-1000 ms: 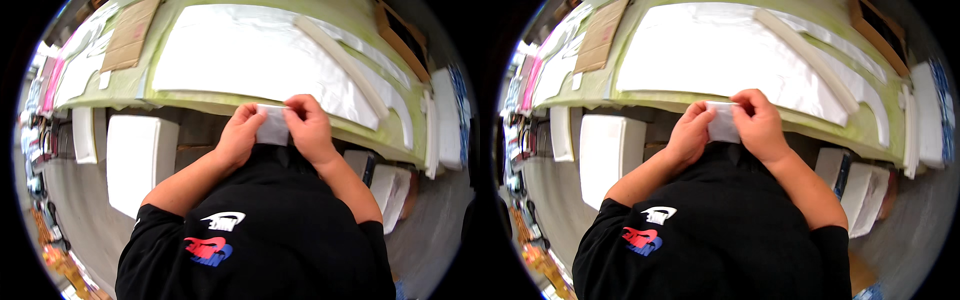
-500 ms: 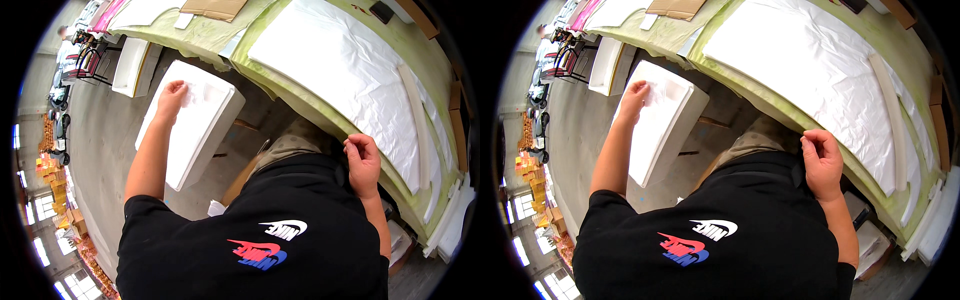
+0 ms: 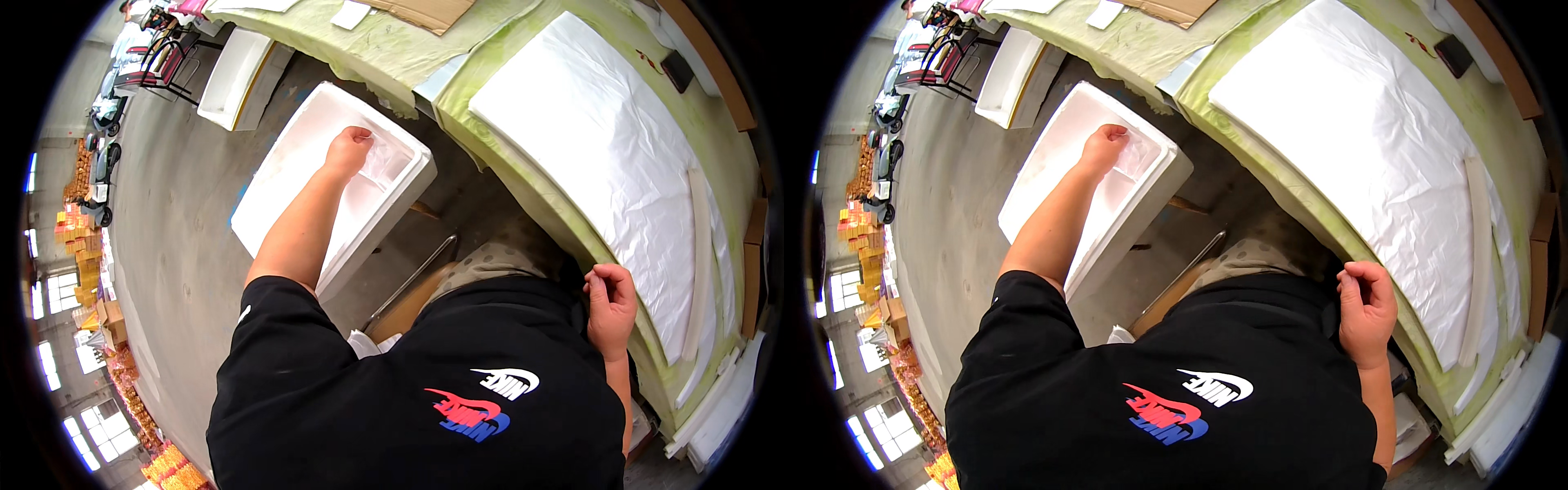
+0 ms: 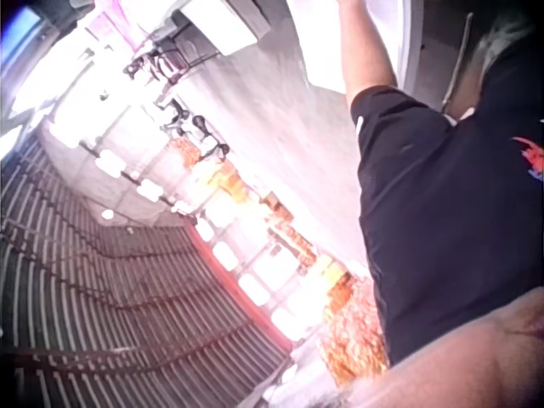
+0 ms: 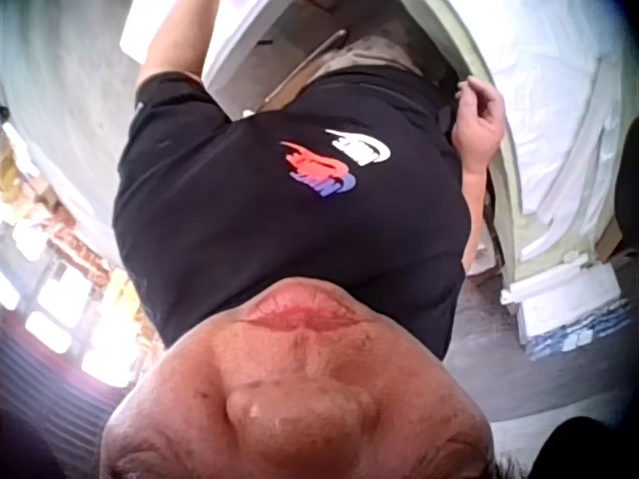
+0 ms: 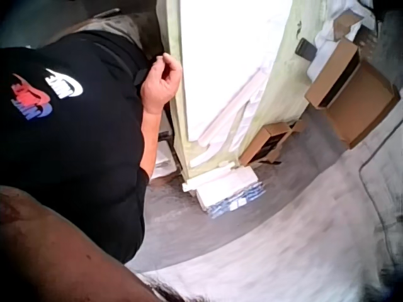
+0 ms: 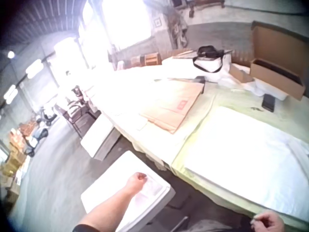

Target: The person repeatedly wraps small white rectangular items in clear plastic film on a table, then places them into a white styrofoam container. The process is repeated multiple times throughout the clip.

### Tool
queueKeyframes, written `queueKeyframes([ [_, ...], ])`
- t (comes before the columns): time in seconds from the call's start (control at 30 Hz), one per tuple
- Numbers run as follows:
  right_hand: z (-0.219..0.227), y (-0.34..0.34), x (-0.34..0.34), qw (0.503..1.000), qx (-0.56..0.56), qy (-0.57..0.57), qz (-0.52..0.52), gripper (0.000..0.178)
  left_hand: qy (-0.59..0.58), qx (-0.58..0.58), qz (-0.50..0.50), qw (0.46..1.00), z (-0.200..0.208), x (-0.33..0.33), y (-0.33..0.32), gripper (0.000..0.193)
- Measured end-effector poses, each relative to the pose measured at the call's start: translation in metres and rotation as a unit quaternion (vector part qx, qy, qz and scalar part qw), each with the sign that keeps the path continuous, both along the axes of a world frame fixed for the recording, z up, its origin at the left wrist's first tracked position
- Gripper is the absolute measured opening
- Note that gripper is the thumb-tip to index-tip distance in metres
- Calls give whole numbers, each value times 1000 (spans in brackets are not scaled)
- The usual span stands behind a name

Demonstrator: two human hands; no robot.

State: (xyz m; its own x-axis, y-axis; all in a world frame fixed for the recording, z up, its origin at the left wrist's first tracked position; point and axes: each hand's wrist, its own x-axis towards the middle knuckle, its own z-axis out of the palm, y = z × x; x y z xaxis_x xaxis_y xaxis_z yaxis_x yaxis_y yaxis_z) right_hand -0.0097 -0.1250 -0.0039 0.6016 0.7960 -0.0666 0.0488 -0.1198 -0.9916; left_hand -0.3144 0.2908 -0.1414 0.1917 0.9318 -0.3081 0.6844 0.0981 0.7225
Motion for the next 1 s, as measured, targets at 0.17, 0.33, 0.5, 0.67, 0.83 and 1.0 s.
queueKeyframes([
  [0.17, 3, 12, -4, 999, -16, -13, 24, 14, 6, 21, -3, 1000, -9, 1, -1, 28],
  [0.33, 2, 18, -4, 999, -20, -15, 32, 14, -57, 0, 47, 997, -21, 3, -1, 30],
  [0.5, 1, 17, -3, 999, -26, -16, 31, 14, 84, 90, 41, 992, -25, 4, -20, 42],
  [0.67, 2, 17, -3, 999, -18, -19, 38, 14, -12, -20, 46, 999, -20, -2, -29, 42],
  [0.83, 14, 6, 5, 998, 23, -59, 10, 14, 3, 38, -13, 999, -30, -4, -15, 41],
  [1.0, 32, -41, 69, 893, -43, -414, -170, 23, 3, 135, -103, 985, -49, -38, -10, 38],
])
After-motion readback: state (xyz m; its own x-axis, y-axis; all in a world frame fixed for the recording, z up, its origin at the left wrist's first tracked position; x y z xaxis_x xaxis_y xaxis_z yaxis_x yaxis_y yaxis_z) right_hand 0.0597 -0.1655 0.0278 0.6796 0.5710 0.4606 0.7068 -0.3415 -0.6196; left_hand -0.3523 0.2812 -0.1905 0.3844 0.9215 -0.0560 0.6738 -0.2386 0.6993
